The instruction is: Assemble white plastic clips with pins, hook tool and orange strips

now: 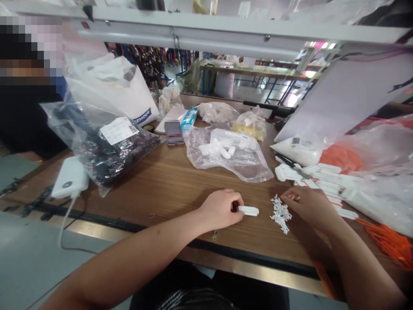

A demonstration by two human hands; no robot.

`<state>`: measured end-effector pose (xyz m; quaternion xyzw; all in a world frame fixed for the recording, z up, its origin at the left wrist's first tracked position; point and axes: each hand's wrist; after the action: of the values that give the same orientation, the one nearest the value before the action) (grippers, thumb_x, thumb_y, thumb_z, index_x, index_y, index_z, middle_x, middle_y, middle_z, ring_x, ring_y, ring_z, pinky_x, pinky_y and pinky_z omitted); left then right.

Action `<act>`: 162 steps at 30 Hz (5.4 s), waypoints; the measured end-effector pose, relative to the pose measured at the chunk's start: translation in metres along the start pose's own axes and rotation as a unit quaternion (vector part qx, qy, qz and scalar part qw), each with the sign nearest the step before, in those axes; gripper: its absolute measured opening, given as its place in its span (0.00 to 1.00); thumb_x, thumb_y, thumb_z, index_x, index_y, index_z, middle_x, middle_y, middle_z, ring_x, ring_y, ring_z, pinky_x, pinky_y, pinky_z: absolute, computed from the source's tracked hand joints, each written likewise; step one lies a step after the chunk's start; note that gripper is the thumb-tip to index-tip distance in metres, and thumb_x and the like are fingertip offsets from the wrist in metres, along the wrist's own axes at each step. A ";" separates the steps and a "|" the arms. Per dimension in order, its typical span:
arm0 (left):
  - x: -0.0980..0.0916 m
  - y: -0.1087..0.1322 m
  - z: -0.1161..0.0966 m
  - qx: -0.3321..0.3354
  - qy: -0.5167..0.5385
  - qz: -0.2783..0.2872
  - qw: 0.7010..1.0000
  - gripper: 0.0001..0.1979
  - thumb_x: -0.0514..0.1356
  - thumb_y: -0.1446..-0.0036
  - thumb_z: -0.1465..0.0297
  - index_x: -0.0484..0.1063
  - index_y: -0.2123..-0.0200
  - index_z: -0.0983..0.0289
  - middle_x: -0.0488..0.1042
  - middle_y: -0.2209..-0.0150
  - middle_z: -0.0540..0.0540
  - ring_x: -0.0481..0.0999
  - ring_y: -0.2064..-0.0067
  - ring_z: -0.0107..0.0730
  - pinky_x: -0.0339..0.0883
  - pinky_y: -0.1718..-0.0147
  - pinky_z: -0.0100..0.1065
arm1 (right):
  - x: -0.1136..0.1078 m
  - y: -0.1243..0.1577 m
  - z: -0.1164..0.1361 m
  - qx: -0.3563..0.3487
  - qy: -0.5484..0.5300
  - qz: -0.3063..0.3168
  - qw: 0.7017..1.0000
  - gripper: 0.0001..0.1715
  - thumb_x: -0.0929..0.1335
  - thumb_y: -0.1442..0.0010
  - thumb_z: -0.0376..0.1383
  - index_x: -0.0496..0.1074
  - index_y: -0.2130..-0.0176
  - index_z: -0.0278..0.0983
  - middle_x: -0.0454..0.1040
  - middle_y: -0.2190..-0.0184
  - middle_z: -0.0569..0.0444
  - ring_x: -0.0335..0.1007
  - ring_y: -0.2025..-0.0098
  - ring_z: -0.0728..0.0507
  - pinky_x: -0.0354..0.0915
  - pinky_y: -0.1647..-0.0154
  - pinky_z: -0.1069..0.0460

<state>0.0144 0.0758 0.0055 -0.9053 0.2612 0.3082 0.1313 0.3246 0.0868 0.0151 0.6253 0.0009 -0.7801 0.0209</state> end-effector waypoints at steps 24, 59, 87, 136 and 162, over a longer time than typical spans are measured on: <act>0.001 0.000 0.001 -0.003 0.013 -0.009 1.000 0.03 0.67 0.44 0.70 0.76 0.68 0.61 0.71 0.72 0.48 0.71 0.70 0.31 0.64 0.68 0.34 | 0.016 0.028 0.103 -0.264 -0.158 -0.042 0.950 0.08 0.69 0.34 0.33 0.74 0.68 0.40 0.76 0.68 0.55 0.69 0.63 0.44 0.58 0.55 0.45; 0.001 0.000 0.001 -0.011 0.012 -0.007 1.000 0.03 0.66 0.48 0.74 0.75 0.69 0.61 0.73 0.72 0.49 0.74 0.68 0.33 0.68 0.67 0.33 | 0.018 0.037 0.113 -0.413 -0.016 -0.150 0.898 0.10 0.66 0.35 0.27 0.76 0.62 0.38 0.80 0.68 0.52 0.72 0.67 0.44 0.61 0.55 0.44; 0.000 0.000 0.001 0.006 0.024 -0.011 1.000 0.02 0.67 0.46 0.72 0.76 0.69 0.61 0.72 0.72 0.49 0.72 0.70 0.32 0.66 0.67 0.34 | 0.021 0.032 0.095 -0.353 -0.188 -0.114 0.910 0.07 0.69 0.38 0.30 0.77 0.61 0.40 0.82 0.64 0.52 0.76 0.63 0.43 0.64 0.56 0.44; -0.060 -0.037 0.053 -0.207 -0.126 -0.270 0.932 0.31 0.51 0.32 0.49 0.63 0.34 0.60 0.56 0.28 0.64 0.54 0.28 0.55 0.51 0.34 0.55 | 0.033 -0.015 0.056 -0.150 0.095 -0.124 0.976 0.19 0.64 0.34 0.38 0.77 0.48 0.38 0.76 0.41 0.47 0.75 0.45 0.35 0.66 0.48 0.40; -0.065 0.033 -0.028 0.022 0.006 -0.213 0.977 0.12 0.62 0.35 0.63 0.76 0.50 0.55 0.78 0.49 0.53 0.78 0.49 0.41 0.74 0.63 0.34 | -0.001 0.009 0.043 -0.011 -0.173 -0.184 0.968 0.19 0.66 0.36 0.44 0.82 0.58 0.37 0.83 0.66 0.50 0.76 0.67 0.42 0.68 0.63 0.50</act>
<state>-0.0341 0.0625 0.0652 -0.9390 0.0699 0.2615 0.2122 0.2827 0.0768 0.0257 0.4698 0.1204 -0.8668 -0.1163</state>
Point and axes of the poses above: each hand's wrist, its own y-axis away from the middle knuckle, its own x-axis out of the palm, z = x × y
